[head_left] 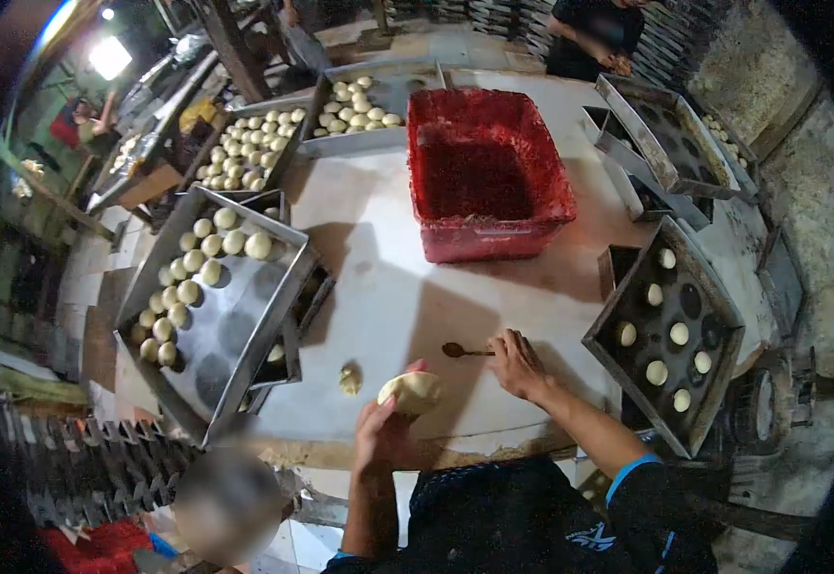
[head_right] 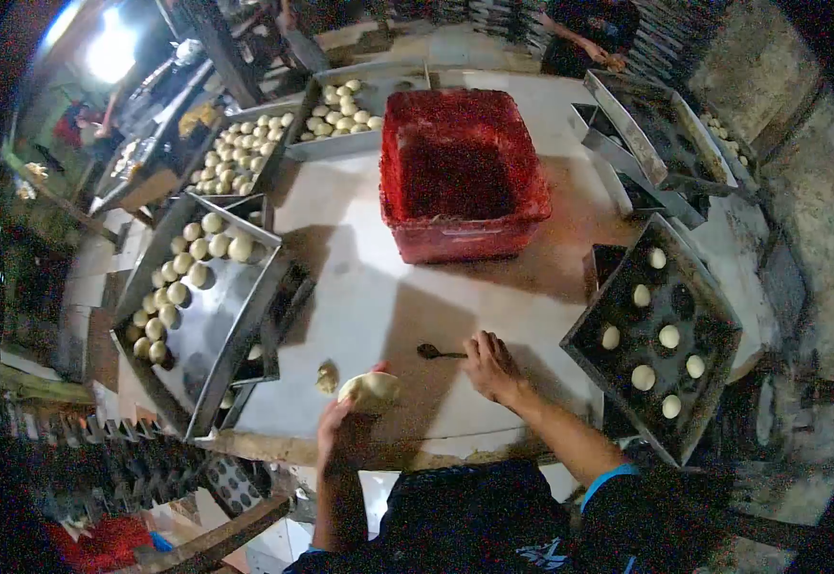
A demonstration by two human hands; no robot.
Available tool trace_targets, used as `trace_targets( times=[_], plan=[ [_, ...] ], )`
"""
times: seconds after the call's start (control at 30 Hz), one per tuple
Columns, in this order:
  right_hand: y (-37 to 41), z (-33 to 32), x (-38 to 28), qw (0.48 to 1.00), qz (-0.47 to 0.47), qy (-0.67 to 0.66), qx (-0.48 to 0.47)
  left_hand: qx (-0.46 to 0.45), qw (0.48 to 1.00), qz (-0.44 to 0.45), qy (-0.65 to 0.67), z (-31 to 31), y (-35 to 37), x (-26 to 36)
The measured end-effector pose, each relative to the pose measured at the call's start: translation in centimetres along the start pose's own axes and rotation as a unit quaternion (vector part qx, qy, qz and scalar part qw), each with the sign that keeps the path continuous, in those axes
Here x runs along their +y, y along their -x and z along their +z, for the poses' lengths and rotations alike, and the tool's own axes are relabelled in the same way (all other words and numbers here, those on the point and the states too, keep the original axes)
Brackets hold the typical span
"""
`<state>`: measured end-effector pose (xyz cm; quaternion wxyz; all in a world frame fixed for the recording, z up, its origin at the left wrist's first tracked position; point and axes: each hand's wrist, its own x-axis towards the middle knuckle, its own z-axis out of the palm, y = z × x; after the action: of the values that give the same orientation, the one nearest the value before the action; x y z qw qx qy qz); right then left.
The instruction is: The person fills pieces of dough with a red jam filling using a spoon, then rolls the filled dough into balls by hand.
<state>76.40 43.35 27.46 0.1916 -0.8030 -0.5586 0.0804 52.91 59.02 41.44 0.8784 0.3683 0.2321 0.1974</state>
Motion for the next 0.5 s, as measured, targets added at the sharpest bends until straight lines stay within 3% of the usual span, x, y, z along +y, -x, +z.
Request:
trace_targets(
  times=[0.03,0.13,0.17,0.2,0.23,0.27,0.33,0.47,0.5],
  plan=[
    [-0.8,-0.6,-0.1,1.000,-0.008,-0.005,-0.009,-0.024,0.999,0.020,0.017,-0.7,-1.2,0.1],
    [-1.8,-0.4,-0.3,0.999,-0.012,-0.009,-0.048,0.080,0.994,-0.055,-0.056,-1.0,-4.1,1.5],
    [-1.7,0.5,0.1,0.997,-0.007,0.026,-0.074,0.077,0.994,-0.059,-0.052,-1.4,-5.3,1.7],
    [-1.9,1.4,0.8,0.993,-0.003,0.060,-0.098,0.022,0.998,-0.053,0.019,-1.9,-6.5,1.9],
    [-3.3,-2.4,-1.1,0.994,0.038,-0.018,-0.105,-0.032,0.994,-0.046,0.091,-2.5,-7.7,2.0],
    [-4.6,-4.6,-1.6,0.993,0.042,-0.015,-0.108,-0.034,0.994,-0.049,0.096,-3.1,-8.6,2.2],
    [-6.4,-8.4,-1.5,0.994,-0.065,-0.043,0.077,0.005,0.997,-0.026,0.067,-4.2,-9.9,2.5],
    [-18.6,-19.6,-1.5,0.988,0.015,-0.018,0.155,0.066,0.994,-0.052,0.070,-6.1,-11.5,1.7],
    [-21.5,-19.9,0.3,0.992,-0.015,-0.001,0.123,0.116,0.989,-0.060,0.066,-5.2,-11.9,1.6]
  ],
)
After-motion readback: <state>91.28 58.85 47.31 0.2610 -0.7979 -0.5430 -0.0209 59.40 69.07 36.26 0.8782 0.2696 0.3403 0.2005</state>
